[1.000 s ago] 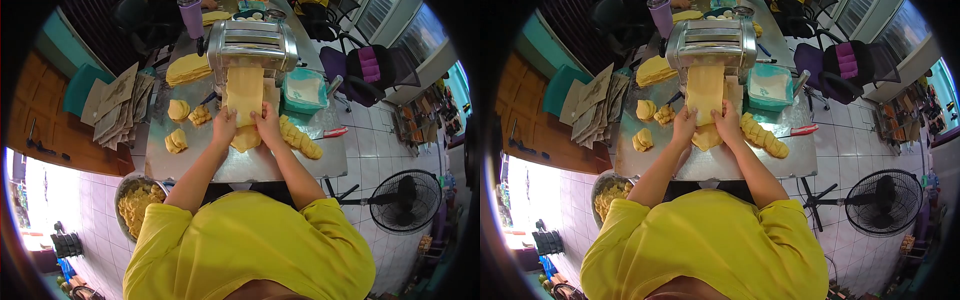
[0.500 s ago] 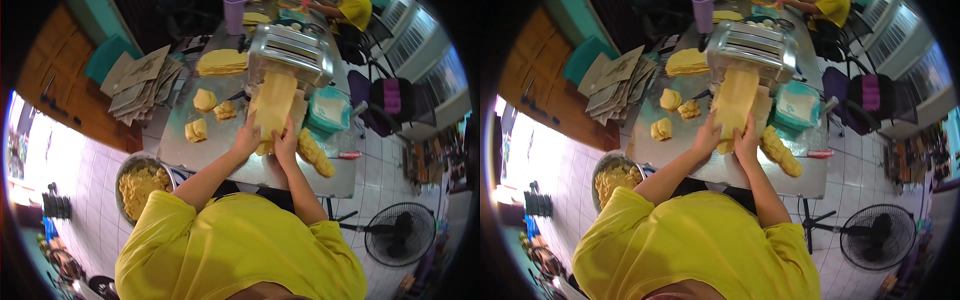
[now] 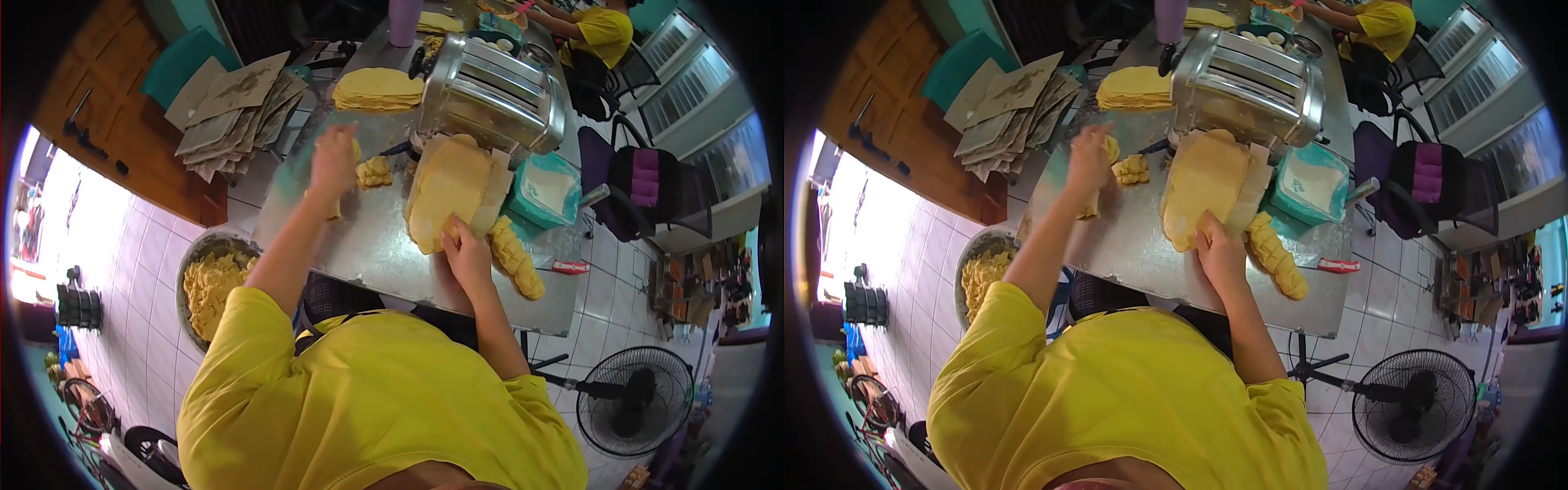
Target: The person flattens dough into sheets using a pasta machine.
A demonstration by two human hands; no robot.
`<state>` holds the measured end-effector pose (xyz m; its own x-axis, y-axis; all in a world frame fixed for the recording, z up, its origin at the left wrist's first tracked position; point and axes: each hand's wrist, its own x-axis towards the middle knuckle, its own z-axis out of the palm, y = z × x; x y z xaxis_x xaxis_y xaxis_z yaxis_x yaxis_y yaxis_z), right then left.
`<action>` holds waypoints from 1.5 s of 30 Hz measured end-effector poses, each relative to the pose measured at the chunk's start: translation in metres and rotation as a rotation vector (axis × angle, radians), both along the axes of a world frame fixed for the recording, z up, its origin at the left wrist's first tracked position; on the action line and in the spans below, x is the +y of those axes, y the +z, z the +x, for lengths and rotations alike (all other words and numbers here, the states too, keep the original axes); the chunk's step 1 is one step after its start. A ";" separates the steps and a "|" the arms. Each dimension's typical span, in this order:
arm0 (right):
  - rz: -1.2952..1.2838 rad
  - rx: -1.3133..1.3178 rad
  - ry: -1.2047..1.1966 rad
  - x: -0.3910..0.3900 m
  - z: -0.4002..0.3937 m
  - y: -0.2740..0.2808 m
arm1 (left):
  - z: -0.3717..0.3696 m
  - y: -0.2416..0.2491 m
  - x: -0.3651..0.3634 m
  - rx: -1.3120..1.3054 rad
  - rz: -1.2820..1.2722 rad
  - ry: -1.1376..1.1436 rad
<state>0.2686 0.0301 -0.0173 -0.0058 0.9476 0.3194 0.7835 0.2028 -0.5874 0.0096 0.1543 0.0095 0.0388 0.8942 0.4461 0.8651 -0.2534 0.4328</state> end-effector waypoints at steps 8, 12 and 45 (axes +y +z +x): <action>0.176 -0.003 -0.037 0.007 -0.003 0.026 | -0.066 -0.002 0.048 0.135 -0.255 -0.209; 0.289 0.128 0.112 0.021 -0.022 0.037 | -0.062 0.009 0.018 0.167 -0.021 -0.293; -0.492 0.059 0.090 0.137 0.212 0.102 | 0.106 0.068 -0.031 -0.510 -0.214 -0.609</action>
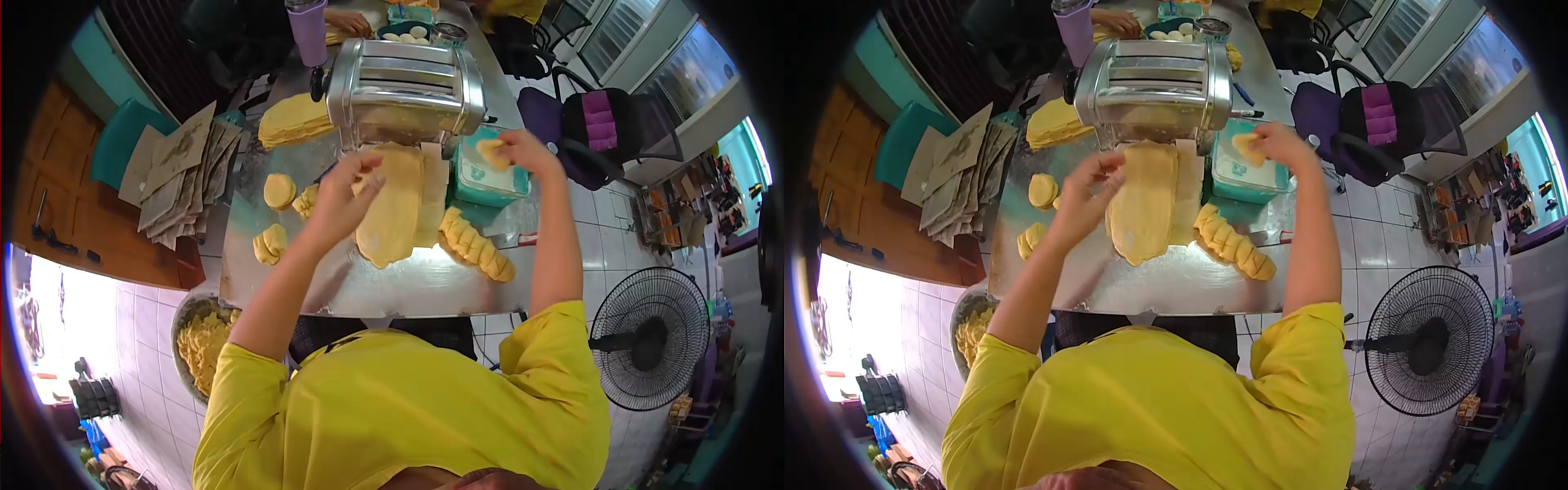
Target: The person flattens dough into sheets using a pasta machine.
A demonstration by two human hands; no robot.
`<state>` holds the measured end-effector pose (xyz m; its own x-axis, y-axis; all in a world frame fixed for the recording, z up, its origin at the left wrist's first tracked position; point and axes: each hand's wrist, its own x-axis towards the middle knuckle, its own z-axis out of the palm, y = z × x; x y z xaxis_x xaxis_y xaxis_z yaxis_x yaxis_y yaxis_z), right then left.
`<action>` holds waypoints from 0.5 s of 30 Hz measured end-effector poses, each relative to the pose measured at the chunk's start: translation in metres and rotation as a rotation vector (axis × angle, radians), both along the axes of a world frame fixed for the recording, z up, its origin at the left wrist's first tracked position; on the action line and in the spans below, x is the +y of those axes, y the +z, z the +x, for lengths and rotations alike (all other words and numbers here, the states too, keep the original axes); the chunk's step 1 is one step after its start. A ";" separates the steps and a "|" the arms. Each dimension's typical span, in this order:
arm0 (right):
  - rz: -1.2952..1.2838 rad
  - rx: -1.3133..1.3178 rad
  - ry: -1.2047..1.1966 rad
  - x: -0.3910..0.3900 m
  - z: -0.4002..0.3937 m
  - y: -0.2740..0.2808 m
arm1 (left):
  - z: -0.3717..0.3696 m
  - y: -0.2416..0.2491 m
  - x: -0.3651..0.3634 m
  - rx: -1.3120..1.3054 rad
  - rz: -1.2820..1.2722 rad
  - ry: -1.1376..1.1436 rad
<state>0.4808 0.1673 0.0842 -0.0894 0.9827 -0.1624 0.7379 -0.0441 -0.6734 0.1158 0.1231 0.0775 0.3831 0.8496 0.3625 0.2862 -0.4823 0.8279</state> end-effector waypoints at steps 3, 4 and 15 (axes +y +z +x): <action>0.229 0.177 -0.020 -0.026 -0.021 0.072 | -0.003 0.039 0.024 -0.019 0.079 0.002; 0.341 0.291 -0.025 -0.030 -0.034 0.091 | 0.002 0.055 0.032 -0.013 0.216 0.007; 0.567 -0.122 0.254 0.071 -0.152 0.080 | 0.047 0.094 0.150 0.624 0.305 -0.094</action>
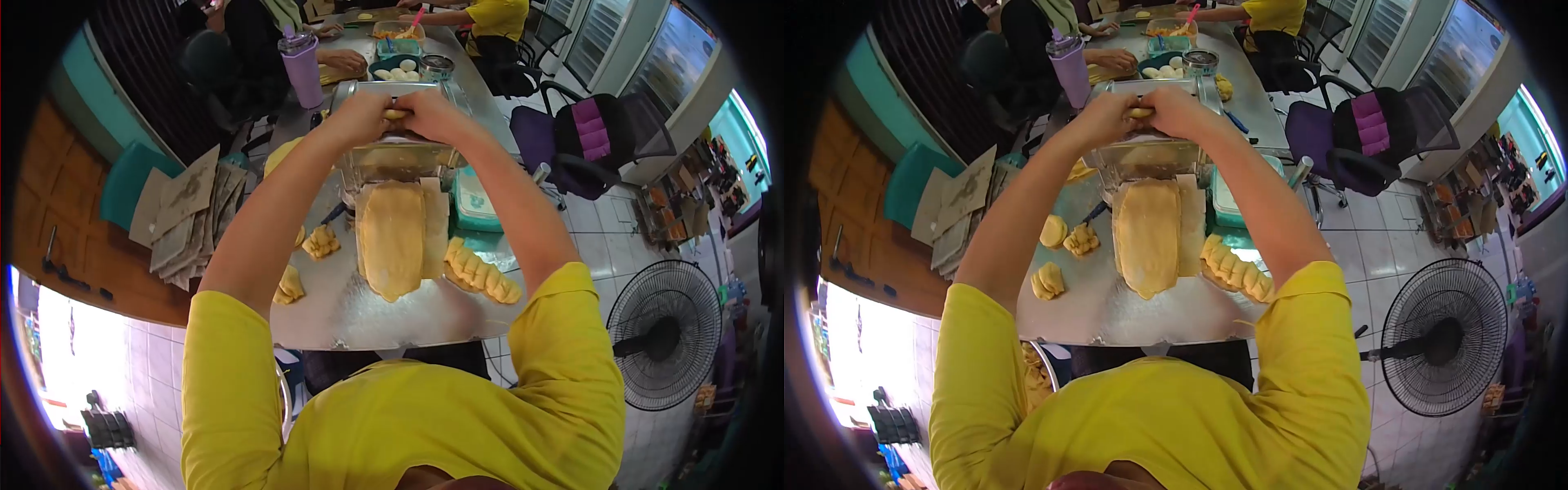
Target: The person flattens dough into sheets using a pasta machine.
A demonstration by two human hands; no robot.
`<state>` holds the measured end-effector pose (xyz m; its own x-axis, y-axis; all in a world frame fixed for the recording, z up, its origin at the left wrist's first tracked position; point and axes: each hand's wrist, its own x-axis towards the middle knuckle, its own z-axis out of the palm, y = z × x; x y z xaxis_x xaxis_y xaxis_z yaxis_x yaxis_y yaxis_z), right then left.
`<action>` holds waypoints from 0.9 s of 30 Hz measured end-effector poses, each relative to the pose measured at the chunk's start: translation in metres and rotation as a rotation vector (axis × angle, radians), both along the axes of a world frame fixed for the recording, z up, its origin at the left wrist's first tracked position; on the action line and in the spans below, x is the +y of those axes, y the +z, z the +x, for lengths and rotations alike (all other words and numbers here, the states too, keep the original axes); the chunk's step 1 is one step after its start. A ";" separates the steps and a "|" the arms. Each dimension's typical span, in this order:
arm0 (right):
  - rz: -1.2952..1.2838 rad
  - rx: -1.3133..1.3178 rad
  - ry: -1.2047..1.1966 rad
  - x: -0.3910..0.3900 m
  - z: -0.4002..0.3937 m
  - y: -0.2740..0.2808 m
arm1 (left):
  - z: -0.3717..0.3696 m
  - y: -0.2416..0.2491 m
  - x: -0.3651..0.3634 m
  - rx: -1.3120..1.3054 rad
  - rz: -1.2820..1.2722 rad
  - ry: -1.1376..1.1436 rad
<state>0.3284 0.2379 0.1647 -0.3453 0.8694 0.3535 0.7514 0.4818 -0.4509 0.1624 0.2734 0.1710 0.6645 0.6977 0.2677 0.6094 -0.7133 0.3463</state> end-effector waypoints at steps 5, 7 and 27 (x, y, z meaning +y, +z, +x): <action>0.112 -0.169 -0.037 0.005 0.005 -0.019 | 0.006 -0.014 0.002 0.027 0.138 -0.085; 0.108 -0.264 -0.070 0.006 0.004 -0.015 | 0.007 -0.008 -0.003 0.061 0.200 -0.093; -0.086 -0.241 -0.111 -0.007 0.007 0.004 | -0.002 -0.022 0.007 -0.268 0.106 -0.158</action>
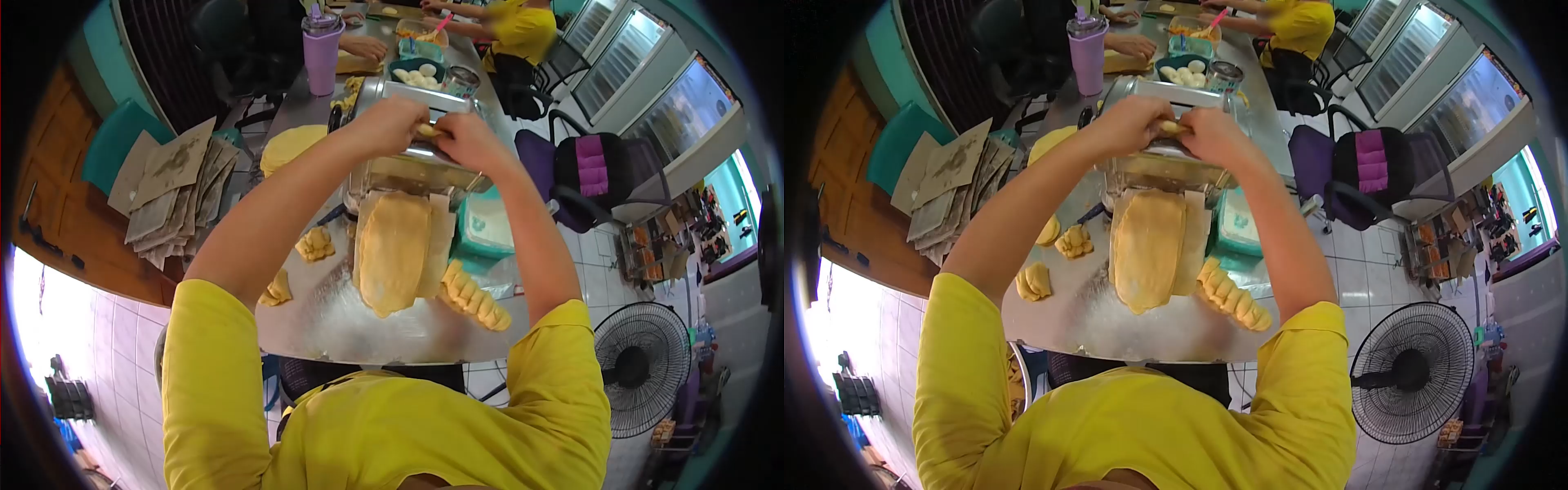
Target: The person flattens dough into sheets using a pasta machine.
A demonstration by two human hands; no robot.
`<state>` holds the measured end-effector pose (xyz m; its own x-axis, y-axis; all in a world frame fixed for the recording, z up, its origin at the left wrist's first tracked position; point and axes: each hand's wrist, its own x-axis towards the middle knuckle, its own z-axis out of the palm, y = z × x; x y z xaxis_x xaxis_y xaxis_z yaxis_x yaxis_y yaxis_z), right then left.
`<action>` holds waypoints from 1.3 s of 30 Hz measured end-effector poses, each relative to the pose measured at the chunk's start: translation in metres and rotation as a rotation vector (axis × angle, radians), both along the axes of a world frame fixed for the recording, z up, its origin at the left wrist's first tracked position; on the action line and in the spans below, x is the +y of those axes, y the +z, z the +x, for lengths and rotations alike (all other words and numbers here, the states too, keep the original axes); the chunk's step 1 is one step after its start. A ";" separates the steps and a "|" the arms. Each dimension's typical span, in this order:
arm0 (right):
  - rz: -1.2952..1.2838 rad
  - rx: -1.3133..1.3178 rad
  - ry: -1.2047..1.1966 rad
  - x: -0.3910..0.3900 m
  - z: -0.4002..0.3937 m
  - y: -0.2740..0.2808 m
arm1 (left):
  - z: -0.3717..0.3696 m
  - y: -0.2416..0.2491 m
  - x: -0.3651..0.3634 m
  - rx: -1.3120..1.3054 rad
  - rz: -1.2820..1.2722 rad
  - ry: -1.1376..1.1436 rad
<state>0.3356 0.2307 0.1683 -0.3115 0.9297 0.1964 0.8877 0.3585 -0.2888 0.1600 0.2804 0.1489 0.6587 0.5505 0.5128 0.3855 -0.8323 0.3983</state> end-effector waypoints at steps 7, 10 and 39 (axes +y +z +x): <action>0.277 -0.016 0.048 0.003 -0.009 -0.016 | 0.003 0.012 -0.001 0.263 0.034 0.082; 0.160 -0.043 0.012 0.002 -0.013 -0.010 | -0.001 0.011 -0.003 0.315 0.023 0.082; 0.138 0.186 -0.156 -0.001 -0.040 -0.020 | 0.044 -0.104 -0.085 -1.426 -1.274 0.284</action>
<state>0.2954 0.2295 0.1484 -0.1139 0.9240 0.3649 0.8714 0.2693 -0.4100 0.2039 0.1955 0.0452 0.0201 0.9756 -0.2187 -0.6704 0.1754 0.7209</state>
